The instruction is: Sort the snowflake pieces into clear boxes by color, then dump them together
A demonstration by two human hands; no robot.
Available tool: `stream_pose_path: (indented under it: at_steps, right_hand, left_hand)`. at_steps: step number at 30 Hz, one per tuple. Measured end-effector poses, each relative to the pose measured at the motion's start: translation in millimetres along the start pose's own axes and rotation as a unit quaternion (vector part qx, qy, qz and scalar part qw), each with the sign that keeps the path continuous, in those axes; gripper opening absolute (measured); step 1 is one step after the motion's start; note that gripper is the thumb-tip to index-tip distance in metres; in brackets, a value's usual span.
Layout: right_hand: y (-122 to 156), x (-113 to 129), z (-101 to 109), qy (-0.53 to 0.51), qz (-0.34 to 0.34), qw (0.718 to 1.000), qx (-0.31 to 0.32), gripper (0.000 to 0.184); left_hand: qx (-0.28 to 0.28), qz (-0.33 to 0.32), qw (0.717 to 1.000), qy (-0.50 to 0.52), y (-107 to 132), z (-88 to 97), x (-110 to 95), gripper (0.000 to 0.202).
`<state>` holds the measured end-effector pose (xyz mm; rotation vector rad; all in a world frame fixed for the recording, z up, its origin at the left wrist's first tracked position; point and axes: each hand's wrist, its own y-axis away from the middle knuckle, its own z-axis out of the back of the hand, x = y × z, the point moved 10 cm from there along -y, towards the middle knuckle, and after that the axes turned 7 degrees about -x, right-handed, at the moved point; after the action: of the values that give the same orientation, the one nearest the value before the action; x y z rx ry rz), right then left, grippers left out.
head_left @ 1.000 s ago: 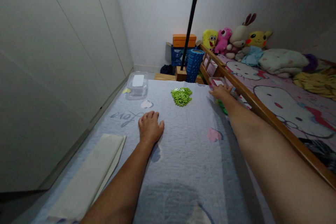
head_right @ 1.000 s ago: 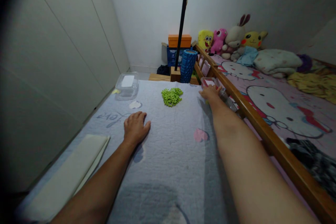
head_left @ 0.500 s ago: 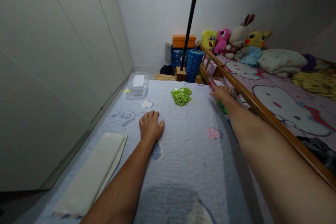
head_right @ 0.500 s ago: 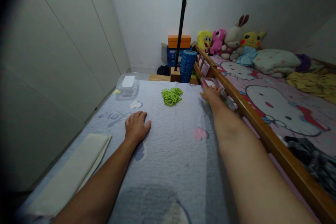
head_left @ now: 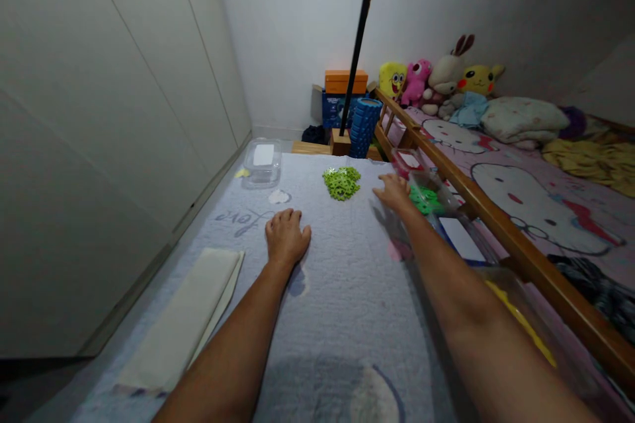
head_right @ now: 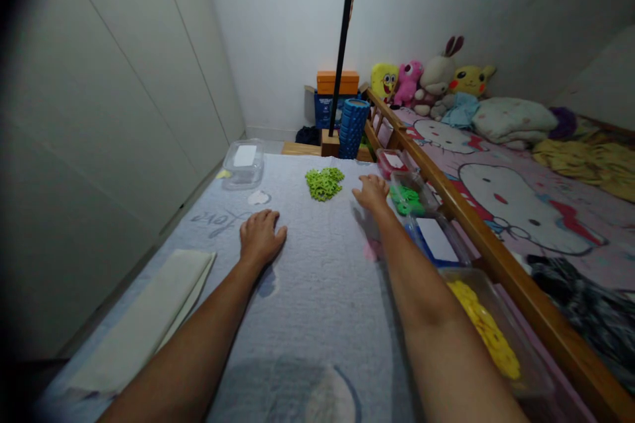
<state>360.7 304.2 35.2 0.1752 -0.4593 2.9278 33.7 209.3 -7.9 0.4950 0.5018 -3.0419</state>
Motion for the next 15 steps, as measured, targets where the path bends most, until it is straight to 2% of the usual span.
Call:
stream_pose_path:
  at_steps: [3, 6, 8, 11, 15]
  right_hand:
    - [42.5, 18.6, -18.2, -0.037, -0.006, 0.999, 0.029, 0.053]
    - [80.6, 28.0, -33.4, -0.049, -0.005, 0.997, 0.063, 0.052]
    - [98.6, 31.3, -37.0, -0.042, -0.002, 0.997, 0.064, 0.049]
    - [112.8, 36.3, -32.2, -0.03, 0.008, 0.999, 0.027, 0.044]
    - [118.4, 43.4, -24.0, -0.022, 0.021, 0.999, -0.011, 0.039]
  left_hand:
    - [0.003, 0.001, 1.0, 0.009, -0.2, -1.8, 1.6, 0.042]
    - [0.006, 0.005, 1.0, 0.015, -0.4, -2.6, 3.1, 0.043]
    - [0.007, 0.008, 1.0, 0.016, -0.6, -2.1, 3.5, 0.043]
    - [0.009, 0.007, 1.0, 0.016, -0.9, -1.4, 3.0, 0.042]
    - [0.015, 0.007, 1.0, 0.007, -0.4, -2.6, 1.3, 0.043]
